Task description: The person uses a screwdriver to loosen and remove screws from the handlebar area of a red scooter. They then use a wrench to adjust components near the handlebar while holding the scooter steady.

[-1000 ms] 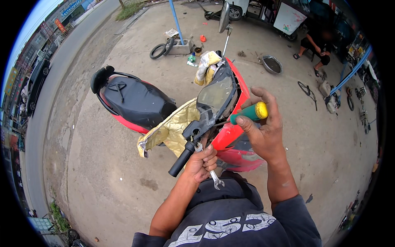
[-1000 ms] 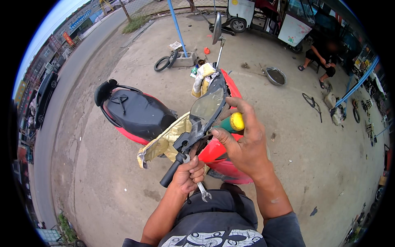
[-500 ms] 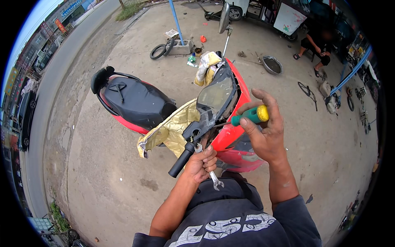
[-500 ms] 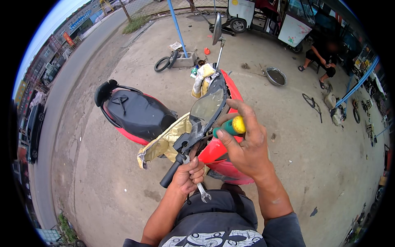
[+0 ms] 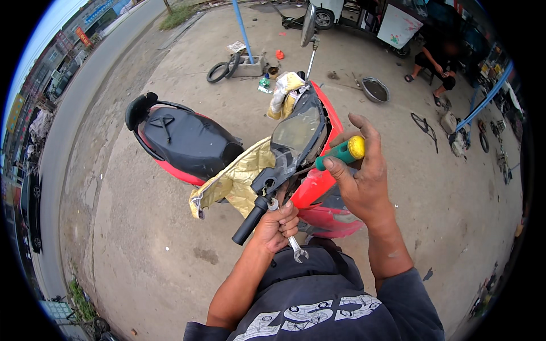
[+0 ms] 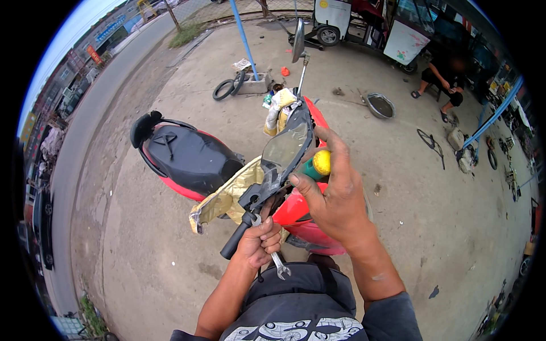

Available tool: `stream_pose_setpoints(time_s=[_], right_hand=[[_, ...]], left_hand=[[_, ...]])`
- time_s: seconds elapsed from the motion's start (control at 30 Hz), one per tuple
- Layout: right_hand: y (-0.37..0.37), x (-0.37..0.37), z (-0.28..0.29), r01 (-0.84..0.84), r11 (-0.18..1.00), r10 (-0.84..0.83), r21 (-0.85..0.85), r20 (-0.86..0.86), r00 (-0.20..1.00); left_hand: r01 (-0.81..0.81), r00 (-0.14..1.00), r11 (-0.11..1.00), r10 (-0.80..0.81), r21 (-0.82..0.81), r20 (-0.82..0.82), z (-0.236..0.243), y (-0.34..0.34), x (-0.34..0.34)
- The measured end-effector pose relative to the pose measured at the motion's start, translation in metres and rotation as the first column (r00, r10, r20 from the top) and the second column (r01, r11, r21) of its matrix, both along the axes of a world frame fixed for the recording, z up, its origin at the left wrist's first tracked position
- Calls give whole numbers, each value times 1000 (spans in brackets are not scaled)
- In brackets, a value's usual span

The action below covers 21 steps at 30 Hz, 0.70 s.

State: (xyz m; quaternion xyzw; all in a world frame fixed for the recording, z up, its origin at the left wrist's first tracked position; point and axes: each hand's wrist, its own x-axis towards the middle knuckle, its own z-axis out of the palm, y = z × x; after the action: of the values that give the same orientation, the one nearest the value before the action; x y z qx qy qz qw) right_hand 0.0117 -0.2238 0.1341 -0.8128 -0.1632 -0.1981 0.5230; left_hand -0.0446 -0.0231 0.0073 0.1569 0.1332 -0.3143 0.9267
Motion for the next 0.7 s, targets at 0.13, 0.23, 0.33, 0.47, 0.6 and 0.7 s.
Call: stream_pose_setpoints(time_s=[0.13,0.23,0.33,0.47,0.6,0.7], right_hand=[[-3,2,-2,-56,987,66,152,-67,996],[-3,6,-4,-109,958,123,265,-36,992],[-6,7,3,-37,998,37,57,1,999],[-7,6,3,-55,993,67,106,-109,992],[-6,11,-3,-143,956,153,257,-20,988],[-5,12,-2,-78,989,79,126,-3,997]], left_hand=[[-2,1000,1000,2,7,-19,-4,0,0],[3,1000,1000,-2,18,-11,-1,-1,0],[1,1000,1000,-1,17,-13,-1,0,0],[5,1000,1000,-5,28,0,1,0,1],[8,1000,1000,-8,24,2,0,0,0],[7,1000,1000,-7,23,0,1,0,1]])
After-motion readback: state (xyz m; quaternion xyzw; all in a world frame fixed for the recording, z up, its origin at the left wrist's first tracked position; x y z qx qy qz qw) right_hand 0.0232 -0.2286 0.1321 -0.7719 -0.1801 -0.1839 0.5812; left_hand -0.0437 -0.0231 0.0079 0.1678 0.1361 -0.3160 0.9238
